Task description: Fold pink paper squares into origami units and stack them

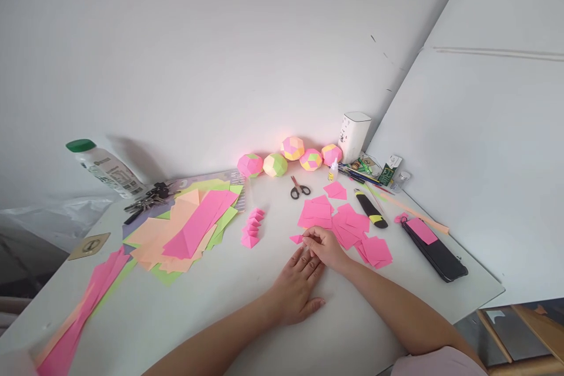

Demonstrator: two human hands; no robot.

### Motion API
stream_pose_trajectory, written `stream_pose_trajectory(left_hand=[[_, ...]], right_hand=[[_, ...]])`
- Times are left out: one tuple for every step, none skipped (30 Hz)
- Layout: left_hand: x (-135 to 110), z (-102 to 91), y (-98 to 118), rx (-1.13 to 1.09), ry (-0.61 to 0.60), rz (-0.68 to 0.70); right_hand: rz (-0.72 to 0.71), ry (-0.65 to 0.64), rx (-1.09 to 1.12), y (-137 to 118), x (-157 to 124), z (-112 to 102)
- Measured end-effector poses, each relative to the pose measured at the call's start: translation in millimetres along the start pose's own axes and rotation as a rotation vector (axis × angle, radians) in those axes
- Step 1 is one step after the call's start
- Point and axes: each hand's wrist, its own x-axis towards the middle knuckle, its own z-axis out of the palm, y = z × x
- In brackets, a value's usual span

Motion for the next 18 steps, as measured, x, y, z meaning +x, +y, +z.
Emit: stream_pose_trajectory(left_hand=[[-0.1, 0.1, 0.0, -0.008, 0.001, -0.003], [-0.2, 0.1, 0.0, -0.014, 0.004, -0.005], [-0.3, 0.0, -0.3, -0.019, 0.009, -0.005], [-0.4, -0.3, -0.6, -0.024, 0.017, -0.004], [-0.6, -0.7, -1.0, -0.029, 0.028, -0.004], [-0.7, -1.3, -1.5, -0.035, 0.041, -0.003], [-0.7, -1.9, -2.0, -0.04, 0.056, -0.004], [-0.8, -2.4, -2.6, -0.046, 0.069, -0.007], [-0.8, -2.7, -3.2, -0.051, 0.081, -0.009], [-0.8, -2.9, -3.7, -0.056, 0.09, -0.01], [-0.7, -2.7, -4.2, -0.06, 0.098, -0.009], [-0.7, -2.4, -4.6, -0.063, 0.105, -0.008], [-0.6, -1.8, -4.9, -0.064, 0.112, -0.007], [-0.4, -1.3, -5.1, -0.064, 0.117, -0.006], [-0.2, -0.7, -5.2, -0.063, 0.122, -0.008], [0.0, -0.4, -5.2, -0.062, 0.125, -0.013], [0.2, -0.2, -5.2, -0.062, 0.128, -0.023], [0.4, -0.3, -5.1, -0.063, 0.128, -0.033]], right_hand=[[0.001, 0.003, -0.012, -0.5, 0.2, 0.0], [-0.001, 0.005, -0.027, -1.2, 0.3, 0.0], [-0.009, 0.005, -0.045, -2.0, 0.4, 0.1], [-0.025, 0.003, -0.065, -3.0, 0.5, 0.2], [-0.047, 0.0, -0.086, -3.9, 0.5, 0.3], [-0.071, -0.004, -0.106, -4.6, 0.6, 0.5], [-0.091, -0.009, -0.123, -5.2, 0.8, 0.7], [-0.106, -0.011, -0.135, -5.5, 1.1, 1.0], [-0.11, -0.013, -0.142, -5.5, 1.5, 1.1], [-0.104, -0.014, -0.145, -5.4, 2.0, 1.3], [-0.085, -0.011, -0.144, -5.4, 2.9, 1.4], [-0.056, -0.01, -0.142, -5.5, 4.0, 1.5], [-0.022, -0.015, -0.143, -5.9, 5.4, 1.7], [0.012, -0.025, -0.148, -6.8, 7.3, 2.2], [0.045, -0.043, -0.158, -8.2, 9.6, 3.3], [0.062, -0.07, -0.179, -10.1, 12.4, 5.3], [0.065, -0.089, -0.202, -12.4, 15.7, 8.4], [0.066, -0.107, -0.226, -14.9, 19.6, 12.9]])
